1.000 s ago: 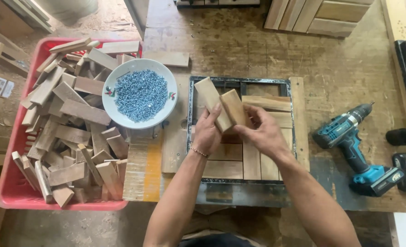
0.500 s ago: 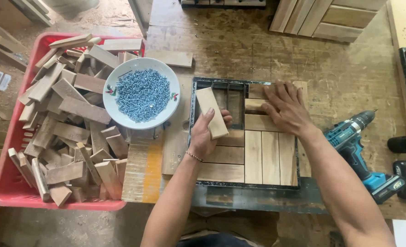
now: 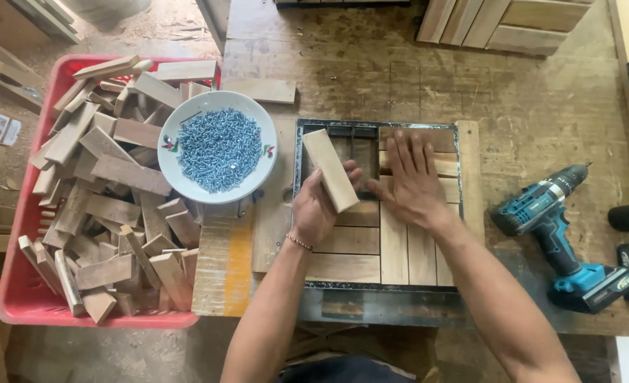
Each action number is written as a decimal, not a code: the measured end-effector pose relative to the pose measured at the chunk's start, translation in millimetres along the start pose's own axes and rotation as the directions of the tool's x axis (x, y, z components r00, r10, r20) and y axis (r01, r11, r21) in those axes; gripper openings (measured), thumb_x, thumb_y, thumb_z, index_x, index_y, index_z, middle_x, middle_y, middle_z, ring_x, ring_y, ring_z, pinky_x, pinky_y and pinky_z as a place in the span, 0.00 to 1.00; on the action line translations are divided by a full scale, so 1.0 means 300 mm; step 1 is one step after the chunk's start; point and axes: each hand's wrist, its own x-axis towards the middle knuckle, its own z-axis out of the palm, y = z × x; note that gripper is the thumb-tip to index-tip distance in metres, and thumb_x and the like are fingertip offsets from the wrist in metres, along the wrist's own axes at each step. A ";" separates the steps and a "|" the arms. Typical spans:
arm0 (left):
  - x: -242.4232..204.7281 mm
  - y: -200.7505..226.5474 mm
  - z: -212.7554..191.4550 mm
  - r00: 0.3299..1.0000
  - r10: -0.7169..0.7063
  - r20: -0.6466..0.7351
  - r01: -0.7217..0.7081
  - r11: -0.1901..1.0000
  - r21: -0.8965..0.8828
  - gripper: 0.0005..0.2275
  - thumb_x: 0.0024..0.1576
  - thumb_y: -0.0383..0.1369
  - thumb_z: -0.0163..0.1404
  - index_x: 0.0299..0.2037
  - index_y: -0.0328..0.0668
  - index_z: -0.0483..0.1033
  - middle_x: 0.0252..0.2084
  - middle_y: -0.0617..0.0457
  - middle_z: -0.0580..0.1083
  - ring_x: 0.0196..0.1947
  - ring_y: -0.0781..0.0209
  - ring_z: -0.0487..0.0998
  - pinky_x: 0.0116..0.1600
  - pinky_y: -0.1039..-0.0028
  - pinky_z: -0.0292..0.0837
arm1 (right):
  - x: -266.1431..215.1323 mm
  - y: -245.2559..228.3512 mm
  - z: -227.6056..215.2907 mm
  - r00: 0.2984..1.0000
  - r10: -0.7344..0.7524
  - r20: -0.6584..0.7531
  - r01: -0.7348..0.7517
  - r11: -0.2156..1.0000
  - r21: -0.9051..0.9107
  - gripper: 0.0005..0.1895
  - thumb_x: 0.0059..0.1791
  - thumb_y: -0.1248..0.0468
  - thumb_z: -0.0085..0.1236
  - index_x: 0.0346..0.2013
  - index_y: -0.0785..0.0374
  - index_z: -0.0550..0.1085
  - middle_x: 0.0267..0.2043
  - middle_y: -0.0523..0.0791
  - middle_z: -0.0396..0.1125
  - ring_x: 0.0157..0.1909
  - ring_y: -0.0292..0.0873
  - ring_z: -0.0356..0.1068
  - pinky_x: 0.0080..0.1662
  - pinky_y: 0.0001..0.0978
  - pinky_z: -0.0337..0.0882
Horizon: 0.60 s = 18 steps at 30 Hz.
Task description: Assembling wooden floor tiles by placing wooden slats into a plastic grid and securing them with screws using a power drill.
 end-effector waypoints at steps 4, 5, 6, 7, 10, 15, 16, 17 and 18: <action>0.000 -0.004 -0.037 0.999 -0.009 0.049 0.006 0.998 0.059 0.24 0.67 0.38 0.37 0.68 0.27 0.59 0.69 0.30 0.63 0.68 0.38 0.66 0.70 0.49 0.63 | -0.124 -0.068 0.043 0.993 -0.105 -0.045 0.105 0.994 0.002 0.45 0.59 0.35 0.28 0.78 0.67 0.47 0.82 0.56 0.37 0.80 0.64 0.33 0.76 0.56 0.34; 0.014 -0.021 -0.071 0.998 0.007 0.070 -0.010 0.999 0.037 0.23 0.67 0.36 0.38 0.69 0.29 0.58 0.70 0.31 0.63 0.69 0.37 0.65 0.69 0.50 0.63 | -0.145 -0.067 0.055 0.991 -0.131 -0.032 0.134 0.983 0.123 0.40 0.60 0.40 0.24 0.77 0.65 0.49 0.83 0.53 0.35 0.81 0.60 0.30 0.76 0.53 0.31; 0.029 -0.039 -0.103 0.995 0.024 0.092 -0.026 1.000 0.014 0.23 0.67 0.34 0.40 0.71 0.31 0.58 0.71 0.33 0.62 0.70 0.37 0.64 0.68 0.51 0.64 | -0.166 -0.062 0.065 0.987 -0.158 -0.022 0.159 0.957 0.241 0.36 0.61 0.44 0.20 0.76 0.63 0.52 0.83 0.49 0.33 0.82 0.57 0.28 0.76 0.49 0.28; 0.022 -0.037 -0.097 0.996 0.025 0.088 -0.026 1.000 0.015 0.23 0.67 0.34 0.40 0.71 0.31 0.58 0.71 0.33 0.62 0.70 0.37 0.64 0.68 0.51 0.64 | -0.180 -0.072 0.067 0.987 -0.160 -0.020 0.160 0.957 0.243 0.36 0.61 0.44 0.20 0.76 0.63 0.52 0.83 0.49 0.33 0.82 0.57 0.28 0.76 0.49 0.28; 0.003 -0.024 -0.057 0.991 0.085 0.100 -0.089 0.995 0.042 0.22 0.66 0.29 0.46 0.70 0.33 0.61 0.67 0.32 0.67 0.67 0.36 0.68 0.63 0.56 0.71 | -0.207 -0.099 0.064 0.976 -0.114 -0.184 0.179 0.904 0.389 0.36 0.56 0.50 0.40 0.76 0.63 0.54 0.79 0.54 0.47 0.80 0.56 0.42 0.76 0.48 0.35; -0.045 0.018 0.084 0.962 0.267 -0.058 -0.177 0.772 0.610 0.47 0.37 0.32 0.74 0.70 0.43 0.62 0.48 0.45 0.71 0.46 0.57 0.77 0.52 0.71 0.81 | -0.228 -0.170 0.077 0.896 -0.083 -0.437 0.285 0.862 0.419 0.52 0.46 0.41 0.65 0.75 0.64 0.56 0.76 0.57 0.51 0.78 0.59 0.47 0.75 0.49 0.45; 0.015 -0.017 0.060 0.966 0.255 -0.051 -0.172 0.774 0.609 0.47 0.37 0.32 0.74 0.70 0.43 0.62 0.48 0.45 0.71 0.46 0.57 0.77 0.52 0.71 0.81 | -0.221 -0.156 0.090 0.896 -0.071 -0.438 0.273 0.867 0.417 0.52 0.46 0.41 0.65 0.75 0.64 0.56 0.76 0.57 0.51 0.78 0.59 0.47 0.75 0.49 0.45; 0.074 -0.054 0.035 0.922 0.384 0.042 -0.247 0.503 0.828 0.41 0.41 0.46 0.68 0.65 0.40 0.67 0.48 0.44 0.72 0.49 0.52 0.78 0.54 0.64 0.79 | -0.214 -0.143 0.104 0.883 -0.013 -0.469 0.219 0.895 0.389 0.50 0.48 0.42 0.64 0.75 0.65 0.57 0.77 0.57 0.50 0.78 0.60 0.46 0.75 0.51 0.45; 0.120 -0.088 0.000 0.864 0.476 0.164 -0.272 0.168 0.948 0.40 0.45 0.61 0.62 0.60 0.37 0.71 0.49 0.43 0.74 0.53 0.47 0.79 0.56 0.58 0.78 | -0.210 -0.138 0.124 0.870 0.036 -0.492 0.170 0.915 0.366 0.47 0.49 0.44 0.62 0.74 0.66 0.58 0.77 0.58 0.49 0.78 0.61 0.45 0.75 0.53 0.45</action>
